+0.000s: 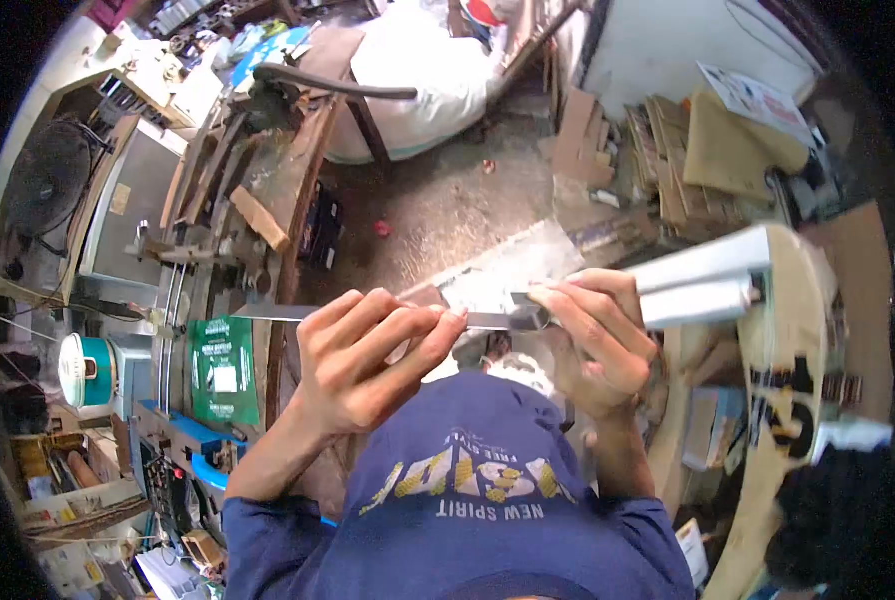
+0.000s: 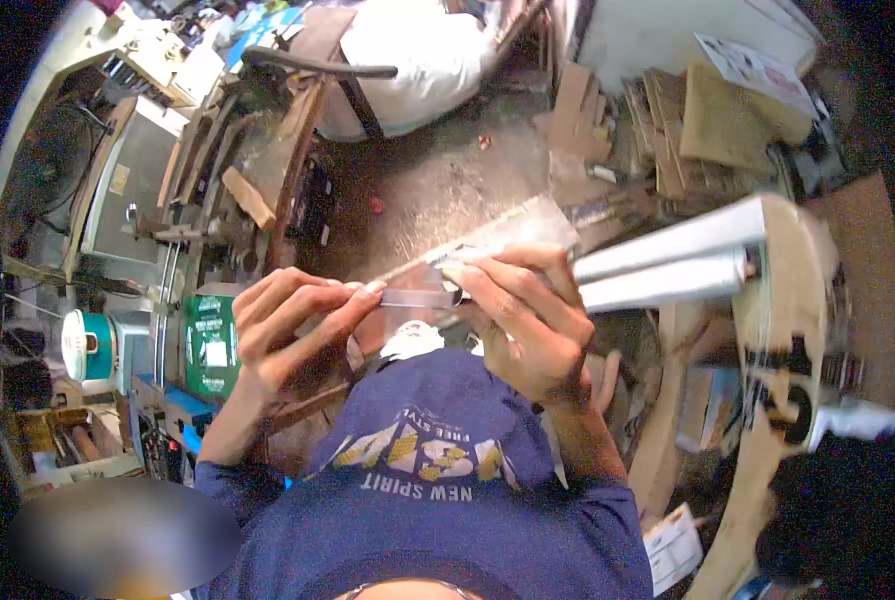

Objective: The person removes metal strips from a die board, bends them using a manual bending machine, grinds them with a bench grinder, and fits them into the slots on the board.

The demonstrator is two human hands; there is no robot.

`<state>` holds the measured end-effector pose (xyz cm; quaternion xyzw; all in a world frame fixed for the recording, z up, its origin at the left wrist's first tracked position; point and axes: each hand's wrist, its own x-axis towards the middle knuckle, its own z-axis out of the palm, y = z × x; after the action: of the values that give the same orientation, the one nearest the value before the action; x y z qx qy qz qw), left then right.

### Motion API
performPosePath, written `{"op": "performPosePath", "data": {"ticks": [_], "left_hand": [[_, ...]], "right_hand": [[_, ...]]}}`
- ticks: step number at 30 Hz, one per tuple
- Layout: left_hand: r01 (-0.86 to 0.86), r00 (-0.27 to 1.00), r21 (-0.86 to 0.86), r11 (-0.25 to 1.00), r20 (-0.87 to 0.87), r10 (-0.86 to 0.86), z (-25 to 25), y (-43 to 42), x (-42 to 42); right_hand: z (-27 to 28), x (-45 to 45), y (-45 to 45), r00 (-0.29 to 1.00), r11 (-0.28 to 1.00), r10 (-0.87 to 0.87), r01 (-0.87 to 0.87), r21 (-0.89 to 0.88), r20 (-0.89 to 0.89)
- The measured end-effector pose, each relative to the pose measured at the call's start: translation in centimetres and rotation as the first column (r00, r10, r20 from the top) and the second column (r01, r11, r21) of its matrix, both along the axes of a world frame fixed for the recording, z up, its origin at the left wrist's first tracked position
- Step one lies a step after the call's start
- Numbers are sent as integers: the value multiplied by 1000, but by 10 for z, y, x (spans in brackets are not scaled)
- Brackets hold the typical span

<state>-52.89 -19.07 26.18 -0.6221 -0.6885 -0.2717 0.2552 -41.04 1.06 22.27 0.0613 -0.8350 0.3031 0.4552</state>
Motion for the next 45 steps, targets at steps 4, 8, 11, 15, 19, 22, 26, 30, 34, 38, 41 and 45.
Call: {"op": "performPosePath", "data": {"ticks": [4, 8, 11, 15, 19, 22, 26, 30, 34, 38, 41, 45], "left_hand": [[-96, 994, -53, 994, 40, 98, 4, 32, -58], [-80, 970, -34, 996, 226, 85, -20, 59, -124], [-63, 944, -40, 997, 322, 73, -30, 80, -182], [-27, 929, -102, 994, 366, 63, -41, 92, -295], [-230, 887, 205, 951, 447, 118, -35, 70, -494], [-397, 811, 406, 823, 576, 107, -29, 23, -667], [-559, 643, 264, 786, 736, 211, -51, -44, -858], [-450, 368, 72, 890, 923, 112, -149, -104, -960], [-454, 145, -143, 879, 962, 231, -229, -137, -989], [-376, 1, -163, 912, 984, 176, -278, -149, -997], [-274, 56, -129, 953, 987, 149, -280, -146, -1008], [-136, 187, -114, 984, 973, 139, -276, -132, -1018]], "right_hand": [[8, -76, 42, 990, 990, 135, -133, -49, 39], [4, -143, 70, 996, 994, 54, -60, 86, 68], [-5, -197, 80, 996, 996, -10, 2, 87, 84], [-20, -290, 99, 987, 996, 5, -18, 84, 160], [-31, -410, 94, 939, 999, -41, 45, -2, 341], [-51, -523, 82, 803, 976, 127, 4, -219, 583], [-126, -654, 70, 541, 964, 265, -114, -242, 798], [-194, -684, 62, -54, 910, 411, -28, -413, 910], [-184, -676, 51, -113, 925, 373, 126, -359, 921], [-126, -674, 50, -183, 982, 178, 90, -164, 967], [-30, -690, 28, -305, 995, -79, 34, 94, 949], [72, -732, -34, -442, 861, -473, -49, 506, 762]]}}
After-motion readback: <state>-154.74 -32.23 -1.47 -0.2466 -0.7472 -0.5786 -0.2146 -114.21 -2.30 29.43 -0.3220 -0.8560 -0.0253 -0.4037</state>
